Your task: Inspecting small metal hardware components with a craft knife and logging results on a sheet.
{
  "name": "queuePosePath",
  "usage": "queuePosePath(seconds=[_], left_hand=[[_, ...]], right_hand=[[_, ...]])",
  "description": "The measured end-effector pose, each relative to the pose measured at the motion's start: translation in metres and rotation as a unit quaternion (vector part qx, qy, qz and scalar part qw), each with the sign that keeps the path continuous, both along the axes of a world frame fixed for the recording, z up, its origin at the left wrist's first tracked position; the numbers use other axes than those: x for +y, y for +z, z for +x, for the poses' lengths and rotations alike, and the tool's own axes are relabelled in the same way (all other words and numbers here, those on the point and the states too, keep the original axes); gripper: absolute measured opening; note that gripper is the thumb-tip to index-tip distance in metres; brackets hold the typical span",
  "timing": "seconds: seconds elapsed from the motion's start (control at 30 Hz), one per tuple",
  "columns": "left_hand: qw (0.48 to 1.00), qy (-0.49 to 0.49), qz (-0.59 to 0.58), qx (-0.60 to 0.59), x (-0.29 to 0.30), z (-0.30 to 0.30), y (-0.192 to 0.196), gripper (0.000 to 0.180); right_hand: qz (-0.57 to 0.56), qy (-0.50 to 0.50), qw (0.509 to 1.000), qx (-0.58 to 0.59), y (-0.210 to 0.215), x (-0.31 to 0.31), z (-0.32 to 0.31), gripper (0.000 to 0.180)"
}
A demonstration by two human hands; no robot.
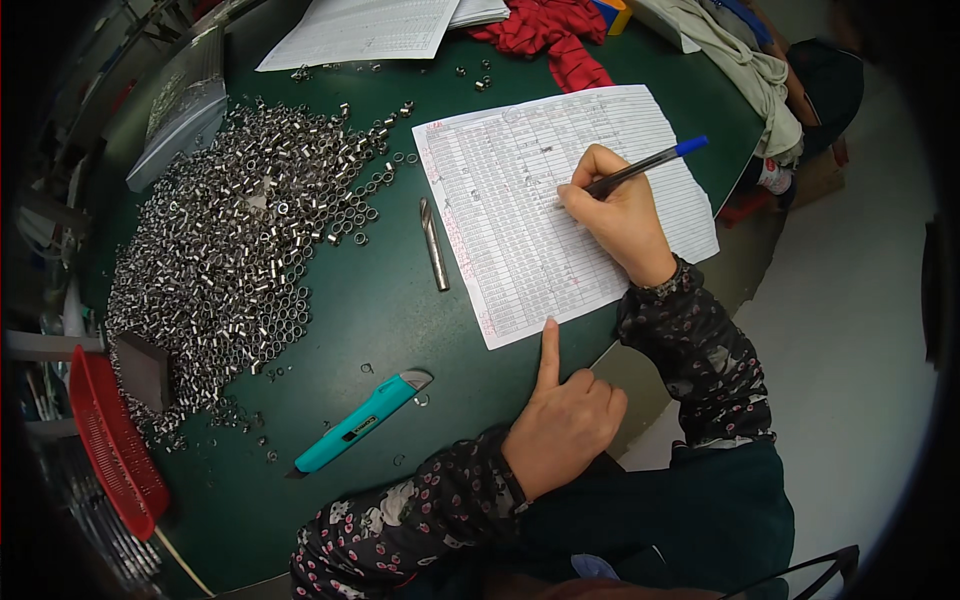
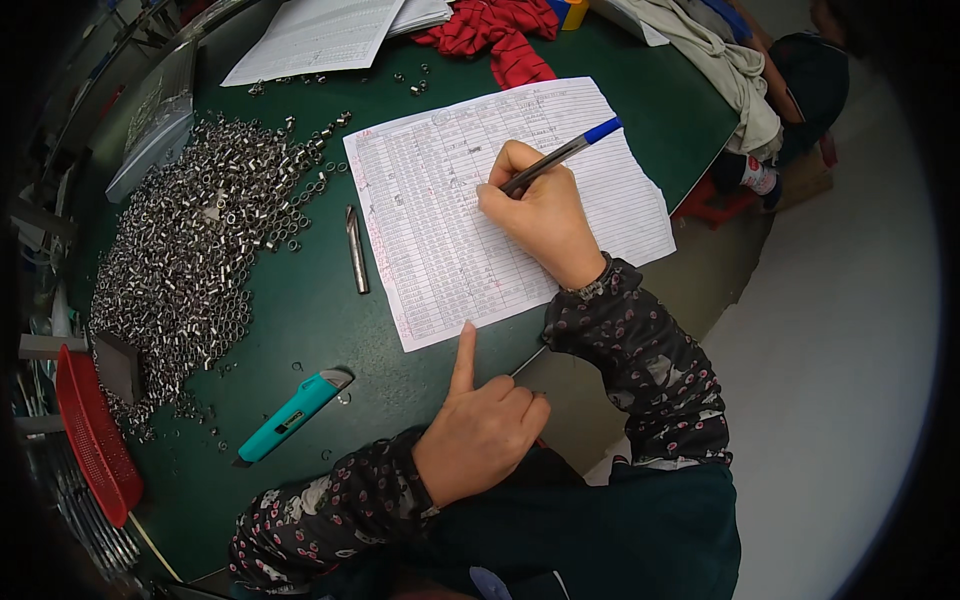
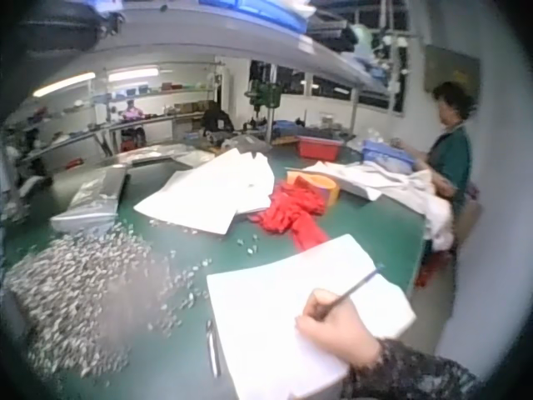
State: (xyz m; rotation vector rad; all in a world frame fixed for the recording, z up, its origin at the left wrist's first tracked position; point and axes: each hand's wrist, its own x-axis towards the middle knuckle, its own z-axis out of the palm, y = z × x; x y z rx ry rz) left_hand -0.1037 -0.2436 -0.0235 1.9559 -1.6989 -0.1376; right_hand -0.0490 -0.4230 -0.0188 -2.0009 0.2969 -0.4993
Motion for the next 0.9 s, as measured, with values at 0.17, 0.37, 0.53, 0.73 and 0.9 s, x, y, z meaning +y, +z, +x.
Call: queuePosePath(seconds=[0.17,0.37,0.53,0.73,0.9], left_hand=[[1.000,0.003,-0.002,-0.003,-0.0004,-0.0001,-0.0004,0.004],[1.000,-0.002,-0.005,-0.006,-0.0012,0.0006,0.0011,0.004],[1.000,0.001,-0.005,-0.004,-0.0001,0.0011,-0.0002,0.005],[1.000,-0.001,-0.003,-0.001,-0.0004,0.0007,0.0007,0.006],[1.000,0.000,0.002,-0.002,0.0000,0.0006,0.0007,0.005]], right_hand=[[-0.004,-0.009,1.000,-0.002,-0.0008,-0.0004,-0.0002,0.014],[-0.012,-0.014,1.000,-0.001,0.0006,-0.0015,-0.0003,0.014],[-0.016,-0.001,1.000,0.004,0.0011,0.0000,0.0007,0.013],[-0.025,-0.001,1.000,0.012,-0.0001,-0.0010,0.0001,0.013],[-0.030,0.009,0.999,0.017,-0.0006,-0.0017,0.0003,0.014]])
